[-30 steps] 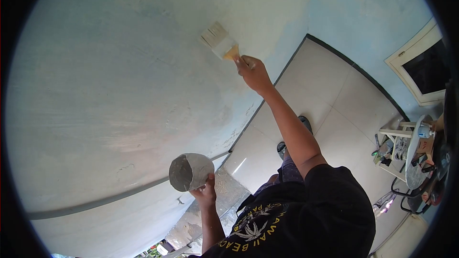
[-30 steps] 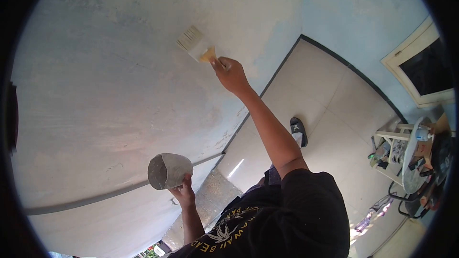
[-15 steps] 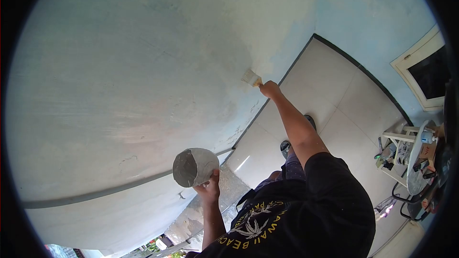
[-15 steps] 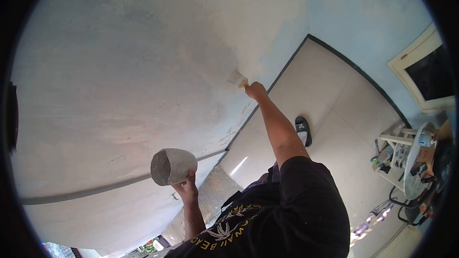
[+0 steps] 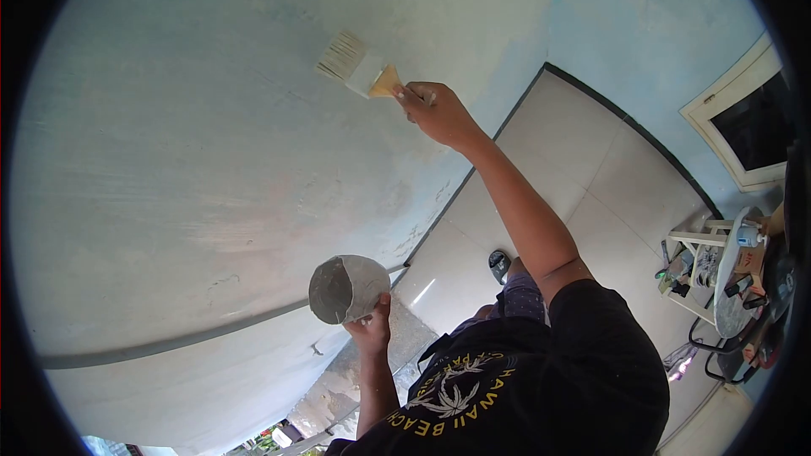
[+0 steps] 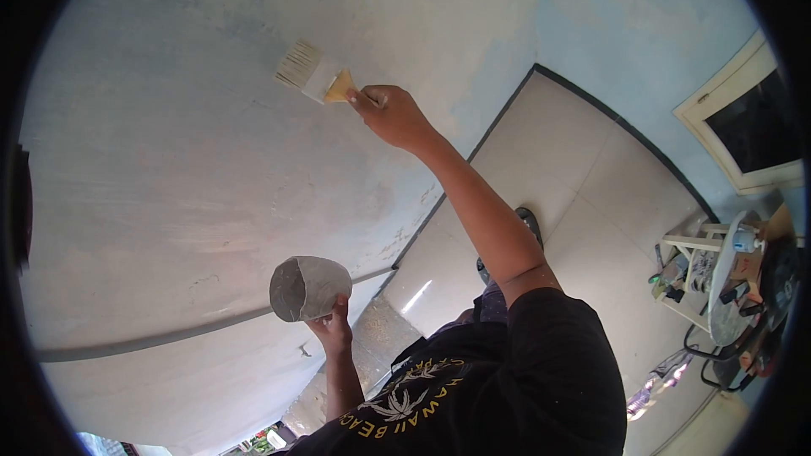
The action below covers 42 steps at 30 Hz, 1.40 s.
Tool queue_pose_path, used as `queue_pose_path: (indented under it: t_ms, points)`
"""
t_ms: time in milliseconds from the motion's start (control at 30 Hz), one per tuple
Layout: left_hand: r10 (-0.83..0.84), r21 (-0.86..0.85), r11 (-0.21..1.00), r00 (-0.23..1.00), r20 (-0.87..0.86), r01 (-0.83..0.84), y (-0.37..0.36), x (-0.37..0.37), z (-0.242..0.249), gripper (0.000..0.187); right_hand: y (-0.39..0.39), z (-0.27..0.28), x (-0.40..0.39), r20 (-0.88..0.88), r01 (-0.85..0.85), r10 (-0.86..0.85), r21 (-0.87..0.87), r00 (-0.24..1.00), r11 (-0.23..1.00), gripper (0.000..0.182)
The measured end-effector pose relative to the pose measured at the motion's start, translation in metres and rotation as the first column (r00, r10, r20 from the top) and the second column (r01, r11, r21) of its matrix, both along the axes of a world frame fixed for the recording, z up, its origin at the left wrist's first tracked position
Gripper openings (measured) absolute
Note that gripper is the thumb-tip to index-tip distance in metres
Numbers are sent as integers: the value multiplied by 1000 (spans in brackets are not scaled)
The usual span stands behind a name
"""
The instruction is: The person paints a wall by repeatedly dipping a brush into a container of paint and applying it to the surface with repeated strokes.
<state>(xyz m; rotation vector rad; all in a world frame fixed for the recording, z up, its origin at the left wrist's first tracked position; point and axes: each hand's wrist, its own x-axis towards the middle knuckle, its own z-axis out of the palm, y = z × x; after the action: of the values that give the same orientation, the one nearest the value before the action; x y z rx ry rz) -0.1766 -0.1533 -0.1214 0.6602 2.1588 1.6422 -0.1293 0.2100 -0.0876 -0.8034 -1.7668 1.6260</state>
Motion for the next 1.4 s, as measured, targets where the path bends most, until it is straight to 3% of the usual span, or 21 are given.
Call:
queue_pose_path:
  t_ms: [100,167,233,300,367,400,467,500,533,600,667,733,800,833,900,1000,1067,1200,1267,1400]
  points:
    - [-12,14,1000,1000,11,11,-1,-1,0,73,-6,-50,-28,150,31,-48,112,988,993,54]
    - [-6,49,999,1000,12,6,-1,-2,0,73,-20,-128,-50,104,182,-200,162,974,970,54]
    - [24,62,998,1000,3,-24,2,0,6,72,-33,-182,-49,238,165,-166,27,957,986,55]
    - [57,56,997,998,-6,-57,-6,2,9,72,-34,-245,-41,427,97,-107,44,898,994,52]
    - [36,-4,999,998,-46,-36,-8,-1,6,71,-25,-305,-36,661,83,-37,-38,750,996,50]
    - [34,4,999,998,-50,-34,-6,0,5,71,-18,-323,-34,658,85,-44,-30,752,996,50]
    - [24,-14,1000,1000,3,-24,-8,0,7,71,-13,-346,-36,797,-238,126,24,591,971,45]
    - [26,-14,1000,1000,-4,-27,-6,1,8,71,-9,-353,-43,759,-123,241,-210,605,970,43]
    - [52,20,998,998,-31,-52,-5,4,8,71,-10,-318,-43,759,-129,244,-209,604,969,43]
    - [85,60,995,995,-47,-82,-7,6,9,72,-12,-229,-41,570,-63,187,-230,800,971,44]
    - [34,-3,999,999,-17,-34,-11,1,9,70,-10,-158,-42,476,-40,60,-51,877,998,46]
    - [32,49,998,999,-24,-31,-7,-4,7,68,-14,-73,-29,260,12,26,-140,965,990,44]
    - [39,95,995,999,-29,-36,-1,0,9,66,-15,9,-12,40,-63,70,-158,997,985,45]
    - [69,105,992,998,-17,-67,4,2,13,62,-16,35,-12,44,-69,76,-156,996,985,45]
    - [100,116,988,995,-9,-98,10,3,16,58,-13,66,-18,-103,15,-4,100,995,995,45]
    - [80,123,990,995,-54,-73,15,2,21,57,-17,48,-29,-168,34,-26,43,985,998,45]
    - [72,149,987,993,-90,-58,19,1,20,56,-31,-9,-38,-148,74,-67,37,987,997,47]
    - [81,107,992,993,-83,-72,10,-7,10,56,-67,-157,-59,126,134,-142,69,982,989,46]
    - [37,66,997,999,-20,-36,8,-9,9,73,-68,-190,-56,208,133,-142,56,968,990,44]
    - [134,47,990,991,-30,-133,8,2,17,73,-61,-270,-40,431,85,-147,160,890,983,42]
